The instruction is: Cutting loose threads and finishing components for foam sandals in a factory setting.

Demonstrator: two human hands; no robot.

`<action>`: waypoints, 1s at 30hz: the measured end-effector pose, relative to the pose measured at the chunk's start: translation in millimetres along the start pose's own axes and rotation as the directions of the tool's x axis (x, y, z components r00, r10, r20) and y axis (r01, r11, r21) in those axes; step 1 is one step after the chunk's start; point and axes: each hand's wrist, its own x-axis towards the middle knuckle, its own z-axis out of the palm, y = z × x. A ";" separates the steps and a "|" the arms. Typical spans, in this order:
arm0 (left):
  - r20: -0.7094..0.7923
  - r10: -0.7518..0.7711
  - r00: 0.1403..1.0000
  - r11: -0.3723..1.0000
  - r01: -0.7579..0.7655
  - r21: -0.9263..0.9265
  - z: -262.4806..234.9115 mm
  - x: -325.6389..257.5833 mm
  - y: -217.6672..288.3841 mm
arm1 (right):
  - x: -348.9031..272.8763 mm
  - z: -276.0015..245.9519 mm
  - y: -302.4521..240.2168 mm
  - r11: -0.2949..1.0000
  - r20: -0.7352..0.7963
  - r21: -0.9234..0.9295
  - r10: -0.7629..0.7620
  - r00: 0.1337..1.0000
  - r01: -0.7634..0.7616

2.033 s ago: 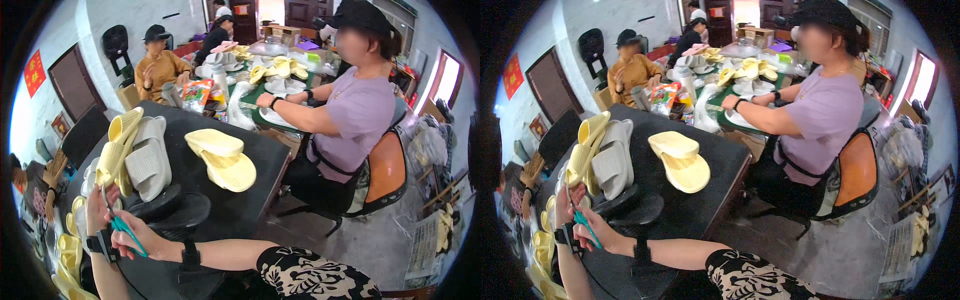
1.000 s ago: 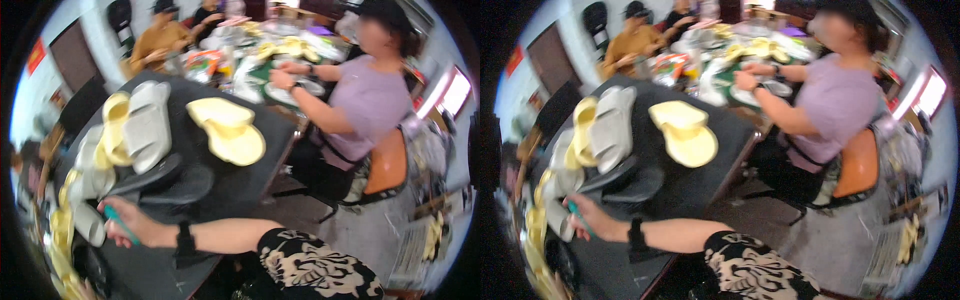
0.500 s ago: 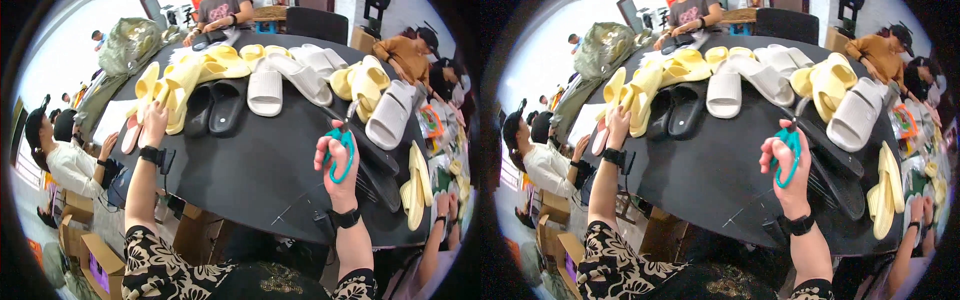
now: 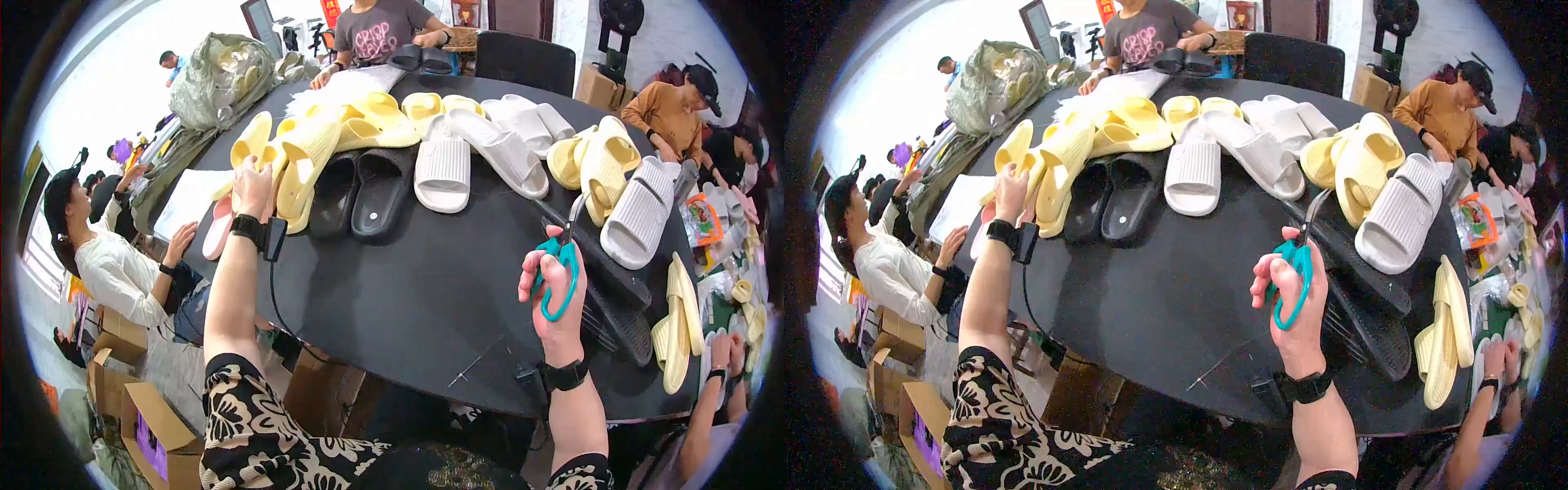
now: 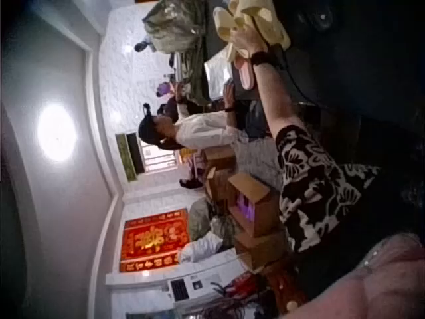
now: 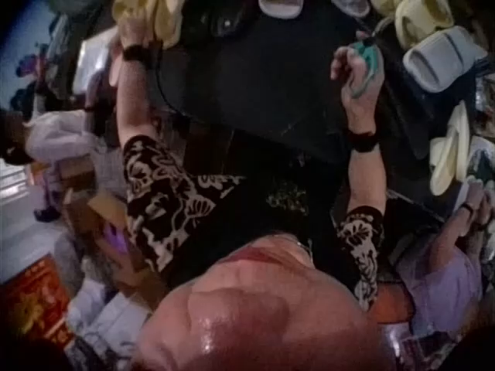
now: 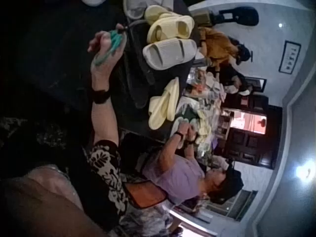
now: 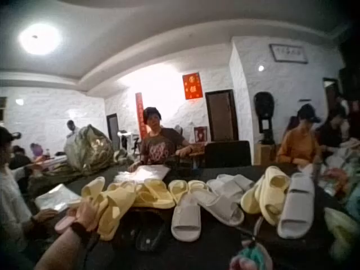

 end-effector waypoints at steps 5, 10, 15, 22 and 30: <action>0.214 -0.165 0.963 0.949 0.214 -0.232 31.3 48.2 -37.8 | -0.2 -0.1 1.1 1.000 0.000 -0.027 -0.010 1.000 0.010; 0.278 -0.107 0.955 0.771 0.256 -0.583 32.5 82.6 -94.4 | -3.0 7.3 3.6 1.000 0.044 -0.003 0.017 0.999 -0.017; 0.423 -0.197 0.884 0.575 0.454 -0.681 18.3 69.4 -32.1 | -0.7 4.7 5.1 0.998 0.025 -0.055 0.017 1.000 -0.015; 0.335 0.078 0.939 0.497 0.255 -0.830 -67.5 57.5 79.0 | 0.1 3.7 2.9 0.999 0.036 -0.036 0.022 0.999 -0.021; 0.156 0.350 0.924 0.498 -0.042 -0.866 -152.9 26.7 181.7 | -2.9 1.7 -7.9 0.997 0.054 0.043 -0.060 0.997 0.058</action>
